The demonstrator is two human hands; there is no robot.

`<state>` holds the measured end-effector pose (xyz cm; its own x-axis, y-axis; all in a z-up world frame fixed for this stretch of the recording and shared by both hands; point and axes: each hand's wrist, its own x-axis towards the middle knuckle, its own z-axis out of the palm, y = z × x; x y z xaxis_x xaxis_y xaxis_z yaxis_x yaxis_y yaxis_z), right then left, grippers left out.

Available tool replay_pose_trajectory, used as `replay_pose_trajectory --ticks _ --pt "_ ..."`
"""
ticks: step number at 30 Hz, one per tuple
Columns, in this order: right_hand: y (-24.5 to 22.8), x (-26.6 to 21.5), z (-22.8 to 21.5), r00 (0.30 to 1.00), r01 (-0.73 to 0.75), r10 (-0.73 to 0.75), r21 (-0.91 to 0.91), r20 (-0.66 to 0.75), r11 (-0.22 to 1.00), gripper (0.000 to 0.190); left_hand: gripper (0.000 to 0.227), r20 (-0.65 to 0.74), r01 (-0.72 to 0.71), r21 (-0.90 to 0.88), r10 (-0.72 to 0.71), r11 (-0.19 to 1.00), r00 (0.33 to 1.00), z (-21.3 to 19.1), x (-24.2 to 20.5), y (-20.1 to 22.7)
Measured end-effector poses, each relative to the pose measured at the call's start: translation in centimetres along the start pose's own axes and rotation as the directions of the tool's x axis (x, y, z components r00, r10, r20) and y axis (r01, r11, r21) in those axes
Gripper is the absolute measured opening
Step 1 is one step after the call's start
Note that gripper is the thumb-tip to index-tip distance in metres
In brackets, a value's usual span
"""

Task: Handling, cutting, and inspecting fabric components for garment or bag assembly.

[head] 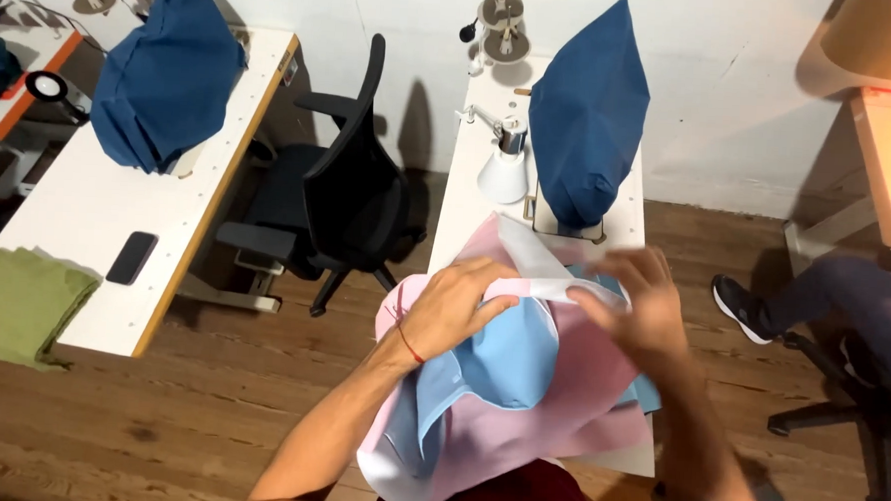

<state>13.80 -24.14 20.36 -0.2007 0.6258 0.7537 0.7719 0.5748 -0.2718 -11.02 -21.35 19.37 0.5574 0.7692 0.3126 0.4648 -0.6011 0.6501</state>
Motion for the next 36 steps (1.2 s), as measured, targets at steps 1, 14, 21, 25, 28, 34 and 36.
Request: replay_pose_trajectory --ticks 1,14,21,25,28,34,36 --pt "-0.6 -0.6 0.5 1.000 0.000 0.000 -0.002 -0.004 1.000 0.031 0.026 0.000 -0.003 0.002 0.003 1.000 1.000 0.0 0.2 -0.3" --pt "-1.5 -5.0 5.6 0.930 -0.367 0.352 0.253 0.106 0.895 0.010 0.022 -0.042 0.002 -0.152 -0.009 0.988 0.999 2.2 1.2 -1.9" --pt "0.4 -6.9 6.0 0.896 -0.437 0.350 0.681 0.274 0.587 0.006 0.022 -0.031 0.009 -0.146 -0.014 0.989 0.999 2.3 1.5 -2.0" --pt "2.0 -8.4 8.2 0.877 -0.455 0.378 0.766 0.297 0.454 0.007 0.022 -0.030 -0.020 -0.150 0.015 0.988 0.999 2.3 1.9 -1.7" --pt "3.4 -9.6 8.8 0.820 -0.431 0.509 0.867 0.261 0.249 0.009 0.021 -0.009 0.042 -0.116 -0.044 0.992 0.999 1.9 1.9 -1.7" --pt "-0.5 -3.0 4.9 0.998 -0.012 0.006 0.082 0.069 0.997 0.025 0.035 -0.015 0.015 -0.188 -0.018 0.982 1.000 2.1 2.0 -1.5" --pt "0.0 -2.8 5.2 0.988 0.121 -0.124 0.034 0.096 0.992 0.027 0.049 -0.018 0.012 -0.164 -0.016 0.986 1.000 2.2 2.1 -1.2"
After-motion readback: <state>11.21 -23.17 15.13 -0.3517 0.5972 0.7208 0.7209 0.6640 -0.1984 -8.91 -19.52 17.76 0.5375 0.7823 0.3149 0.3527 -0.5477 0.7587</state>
